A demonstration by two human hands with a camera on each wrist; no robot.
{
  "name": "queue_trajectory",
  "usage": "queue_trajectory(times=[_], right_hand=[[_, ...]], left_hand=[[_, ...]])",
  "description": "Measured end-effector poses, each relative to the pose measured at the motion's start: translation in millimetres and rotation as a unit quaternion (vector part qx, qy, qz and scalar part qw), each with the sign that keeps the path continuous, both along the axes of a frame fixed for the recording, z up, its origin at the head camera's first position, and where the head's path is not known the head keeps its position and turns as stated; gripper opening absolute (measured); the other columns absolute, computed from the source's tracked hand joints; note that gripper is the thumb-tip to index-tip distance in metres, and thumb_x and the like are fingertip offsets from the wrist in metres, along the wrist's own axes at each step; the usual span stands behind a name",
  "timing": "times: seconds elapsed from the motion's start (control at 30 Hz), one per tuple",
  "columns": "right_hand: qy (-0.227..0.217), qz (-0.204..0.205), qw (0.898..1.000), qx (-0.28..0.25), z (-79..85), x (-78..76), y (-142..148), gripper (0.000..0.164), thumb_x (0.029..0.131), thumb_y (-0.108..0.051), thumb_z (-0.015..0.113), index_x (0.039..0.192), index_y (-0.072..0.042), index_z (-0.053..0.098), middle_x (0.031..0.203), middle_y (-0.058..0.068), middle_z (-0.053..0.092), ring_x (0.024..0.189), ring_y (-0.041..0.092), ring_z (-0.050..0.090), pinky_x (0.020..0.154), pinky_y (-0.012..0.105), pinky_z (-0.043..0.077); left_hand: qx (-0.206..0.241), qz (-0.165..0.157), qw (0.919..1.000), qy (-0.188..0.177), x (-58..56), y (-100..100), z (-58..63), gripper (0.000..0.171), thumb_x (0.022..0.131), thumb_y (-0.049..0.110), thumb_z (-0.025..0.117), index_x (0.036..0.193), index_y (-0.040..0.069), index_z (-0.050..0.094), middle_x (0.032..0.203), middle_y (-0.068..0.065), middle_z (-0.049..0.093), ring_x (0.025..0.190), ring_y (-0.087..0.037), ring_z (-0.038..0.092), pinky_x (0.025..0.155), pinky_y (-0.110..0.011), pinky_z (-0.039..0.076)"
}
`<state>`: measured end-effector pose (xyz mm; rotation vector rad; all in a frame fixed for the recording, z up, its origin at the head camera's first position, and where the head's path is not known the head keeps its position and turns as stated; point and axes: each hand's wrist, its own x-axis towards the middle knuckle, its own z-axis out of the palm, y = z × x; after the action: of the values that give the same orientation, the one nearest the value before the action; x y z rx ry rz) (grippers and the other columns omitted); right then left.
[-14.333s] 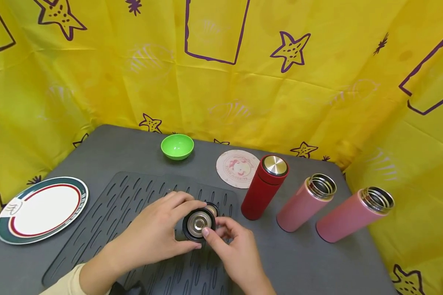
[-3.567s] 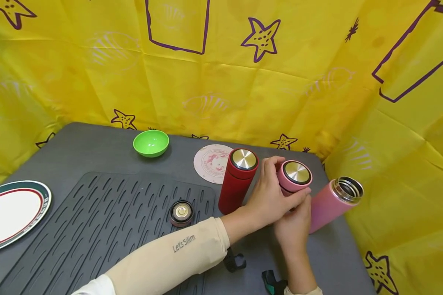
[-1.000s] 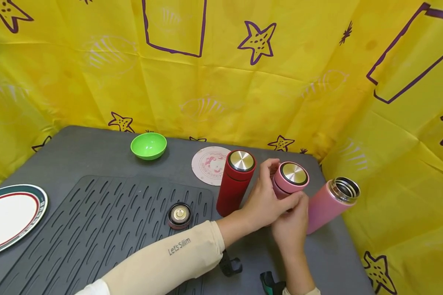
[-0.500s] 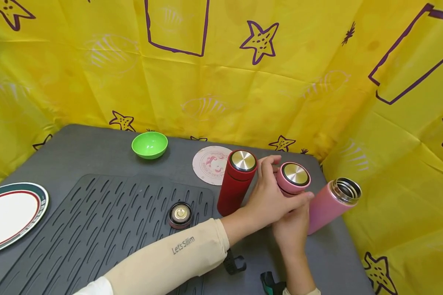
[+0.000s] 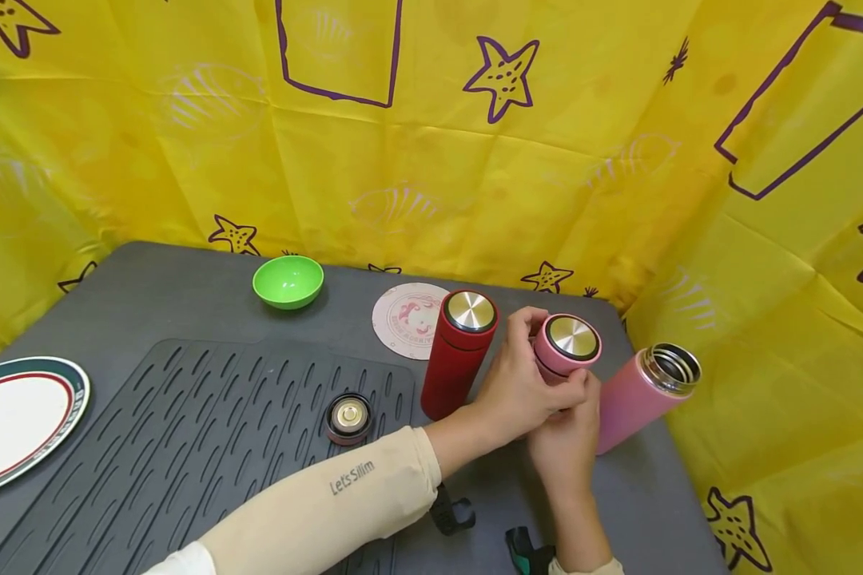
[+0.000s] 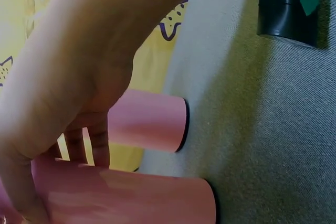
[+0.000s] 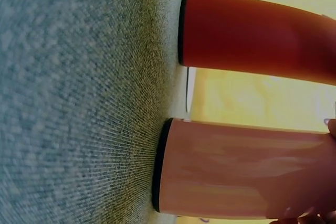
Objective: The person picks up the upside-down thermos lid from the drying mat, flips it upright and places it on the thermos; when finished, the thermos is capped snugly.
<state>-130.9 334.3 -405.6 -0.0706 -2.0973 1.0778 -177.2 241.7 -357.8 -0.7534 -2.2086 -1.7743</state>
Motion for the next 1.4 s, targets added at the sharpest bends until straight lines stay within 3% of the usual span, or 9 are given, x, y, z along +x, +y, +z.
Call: queue_trajectory(times=[0.13, 0.3, 0.43, 0.57, 0.8, 1.0, 1.17, 1.27, 1.4], right_hand=[[0.005, 0.003, 1.0, -0.008, -2.8, -1.6, 2, 0.032, 0.076, 0.011, 0.072, 0.102, 0.01, 0.054, 0.09, -0.005, 0.052, 0.083, 0.007, 0.048, 0.076, 0.022, 0.036], [-0.008, 0.015, 0.999, -0.032, -2.1, -3.5, 3, 0.038, 0.075, 0.012, 0.073, 0.109, 0.009, 0.057, 0.092, 0.0, 0.058, 0.083, 0.008, 0.053, 0.077, 0.019, 0.04], [-0.027, 0.006, 0.999, -0.034, 0.3, -1.3, 2, 0.054, 0.077, 0.007, 0.075, 0.125, 0.007, 0.052, 0.11, 0.008, 0.061, 0.1, 0.009, 0.054, 0.089, 0.019, 0.039], [-0.031, -0.005, 0.999, -0.029, -0.1, 0.5, 1, 0.068, 0.076, 0.004, 0.077, 0.136, 0.002, 0.045, 0.124, 0.012, 0.057, 0.111, 0.011, 0.051, 0.094, 0.019, 0.036], [-0.023, -0.014, 1.0, -0.01, 0.6, -1.0, 1, 0.046, 0.078, 0.008, 0.072, 0.116, 0.009, 0.048, 0.106, 0.012, 0.058, 0.094, 0.012, 0.051, 0.081, 0.024, 0.038], [-0.049, -0.04, 0.998, -0.009, 2.7, 0.6, -1, 0.042, 0.079, 0.004, 0.073, 0.112, 0.01, 0.047, 0.102, 0.015, 0.057, 0.091, 0.013, 0.048, 0.079, 0.026, 0.035], [-0.031, -0.003, 0.999, -0.033, 3.7, -0.3, -1, 0.04, 0.08, 0.006, 0.072, 0.114, 0.01, 0.051, 0.097, 0.008, 0.058, 0.089, 0.011, 0.052, 0.081, 0.022, 0.038], [-0.033, 0.0, 0.999, -0.037, 4.4, -0.7, -1, 0.046, 0.081, 0.004, 0.072, 0.121, 0.008, 0.049, 0.103, 0.008, 0.06, 0.096, 0.012, 0.054, 0.085, 0.021, 0.039], [-0.053, -0.019, 0.998, -0.025, 4.7, 0.0, -1, 0.055, 0.08, 0.002, 0.074, 0.126, 0.007, 0.045, 0.115, 0.013, 0.059, 0.103, 0.015, 0.052, 0.088, 0.021, 0.037]], left_hand=[[-0.008, -0.004, 1.0, 0.0, 0.3, -1, -0.7, 0.073, 0.076, 0.035, 0.077, 0.134, 0.019, 0.035, 0.123, 0.004, 0.05, 0.11, -0.005, 0.049, 0.086, -0.016, 0.042], [-0.009, 0.01, 0.9999, 0.003, 2.0, 2, 3.0, 0.083, 0.075, 0.042, 0.081, 0.136, 0.018, 0.031, 0.13, 0.003, 0.04, 0.113, -0.006, 0.047, 0.086, -0.016, 0.042], [-0.013, 0.025, 0.9996, 0.009, 2.9, 5, 4.3, 0.081, 0.075, 0.043, 0.082, 0.132, 0.016, 0.031, 0.126, 0.001, 0.038, 0.114, -0.006, 0.045, 0.087, -0.014, 0.041], [-0.003, 0.012, 0.9997, 0.02, 1.5, 3, 1.5, 0.076, 0.076, 0.035, 0.082, 0.131, 0.015, 0.033, 0.125, 0.0, 0.04, 0.116, -0.006, 0.043, 0.089, -0.013, 0.04], [0.073, -0.046, 0.9957, -0.033, 1.6, -3, -3.6, 0.074, 0.08, 0.029, 0.079, 0.137, 0.017, 0.034, 0.127, 0.003, 0.048, 0.114, -0.004, 0.047, 0.09, -0.017, 0.043], [0.061, -0.055, 0.9961, -0.032, 2.4, -5, -5.9, 0.071, 0.083, 0.029, 0.077, 0.139, 0.017, 0.035, 0.129, 0.002, 0.049, 0.116, -0.005, 0.047, 0.092, -0.018, 0.042], [0.067, -0.044, 0.996, -0.041, 2.0, -1, -3.1, 0.086, 0.076, 0.034, 0.083, 0.141, 0.02, 0.028, 0.129, 0.003, 0.042, 0.118, -0.006, 0.044, 0.091, -0.02, 0.043], [0.051, -0.022, 0.9981, -0.026, 1.4, 2, -1.9, 0.084, 0.075, 0.038, 0.084, 0.137, 0.019, 0.029, 0.126, 0.003, 0.041, 0.117, -0.005, 0.043, 0.091, -0.018, 0.042], [0.021, -0.006, 0.9993, 0.031, 0.4, 0, -3.9, 0.073, 0.08, 0.034, 0.081, 0.134, 0.013, 0.036, 0.126, 0.0, 0.043, 0.119, -0.005, 0.043, 0.094, -0.015, 0.038]])
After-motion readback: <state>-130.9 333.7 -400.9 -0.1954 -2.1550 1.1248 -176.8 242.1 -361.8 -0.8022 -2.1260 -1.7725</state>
